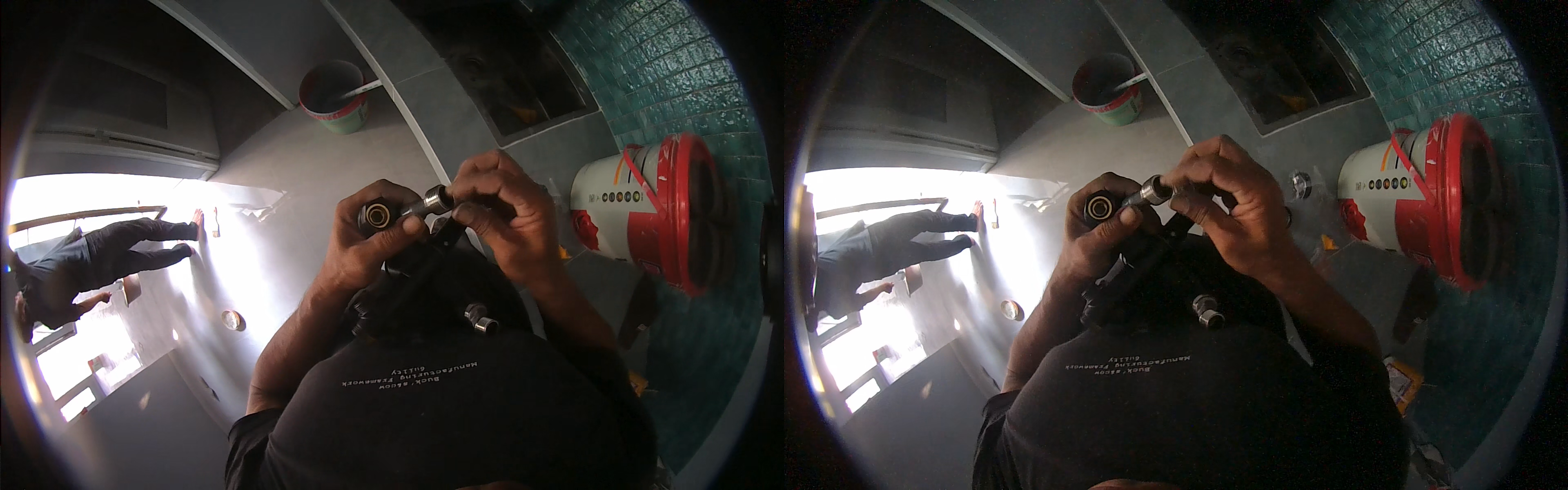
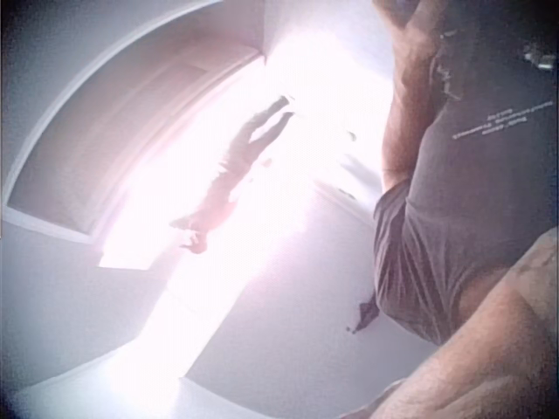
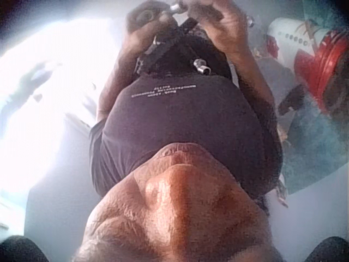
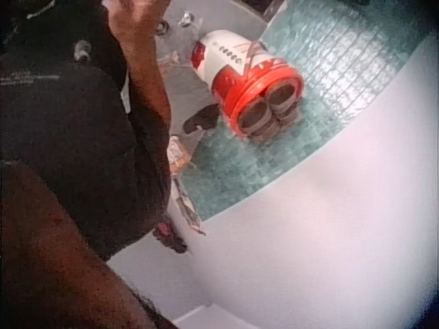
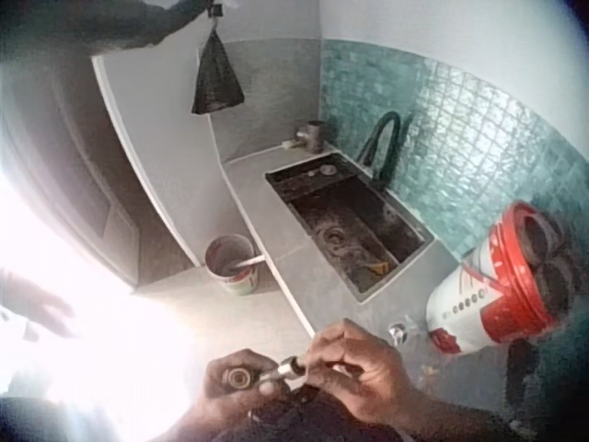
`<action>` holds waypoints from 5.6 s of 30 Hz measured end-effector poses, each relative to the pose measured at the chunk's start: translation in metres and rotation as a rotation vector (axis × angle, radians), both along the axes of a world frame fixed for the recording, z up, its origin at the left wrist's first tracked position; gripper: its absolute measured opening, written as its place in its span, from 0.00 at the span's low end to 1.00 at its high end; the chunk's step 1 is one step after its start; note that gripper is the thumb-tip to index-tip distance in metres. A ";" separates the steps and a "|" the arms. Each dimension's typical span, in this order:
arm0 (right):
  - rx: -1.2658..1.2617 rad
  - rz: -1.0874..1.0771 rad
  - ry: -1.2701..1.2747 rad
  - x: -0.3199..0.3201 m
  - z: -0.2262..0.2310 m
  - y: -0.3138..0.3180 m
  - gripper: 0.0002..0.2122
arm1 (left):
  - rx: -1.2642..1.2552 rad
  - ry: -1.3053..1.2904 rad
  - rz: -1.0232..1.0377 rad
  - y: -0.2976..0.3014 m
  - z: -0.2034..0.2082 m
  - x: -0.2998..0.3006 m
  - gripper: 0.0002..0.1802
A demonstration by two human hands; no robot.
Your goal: The person assembles a plumbing fixture by hand, attaching small metal fittings to a black manifold. They repeatedly pick up fittings, align them with ports, and screw them on, occasionally adjusting the assembly. The task involves precise hand coordination to connect the components.
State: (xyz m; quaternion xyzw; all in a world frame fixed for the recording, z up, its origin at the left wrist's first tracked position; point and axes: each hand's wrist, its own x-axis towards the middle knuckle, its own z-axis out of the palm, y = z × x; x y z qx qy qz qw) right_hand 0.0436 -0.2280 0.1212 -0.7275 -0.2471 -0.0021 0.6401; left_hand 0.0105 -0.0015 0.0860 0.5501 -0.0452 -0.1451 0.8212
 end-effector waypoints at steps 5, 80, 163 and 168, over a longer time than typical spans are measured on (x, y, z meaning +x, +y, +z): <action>0.255 0.067 0.165 0.003 0.002 -0.004 0.11 | -0.017 -0.004 -0.010 0.000 0.001 0.001 0.13; -0.131 0.213 0.269 0.036 0.018 -0.018 0.04 | 0.053 -0.014 -0.036 -0.003 0.000 0.016 0.11; -0.126 0.222 0.285 0.062 -0.006 0.046 0.10 | 0.501 -0.060 0.062 0.024 0.011 0.009 0.19; 0.043 0.363 0.344 0.080 -0.015 0.054 0.13 | 0.247 0.100 0.137 0.025 0.015 0.011 0.25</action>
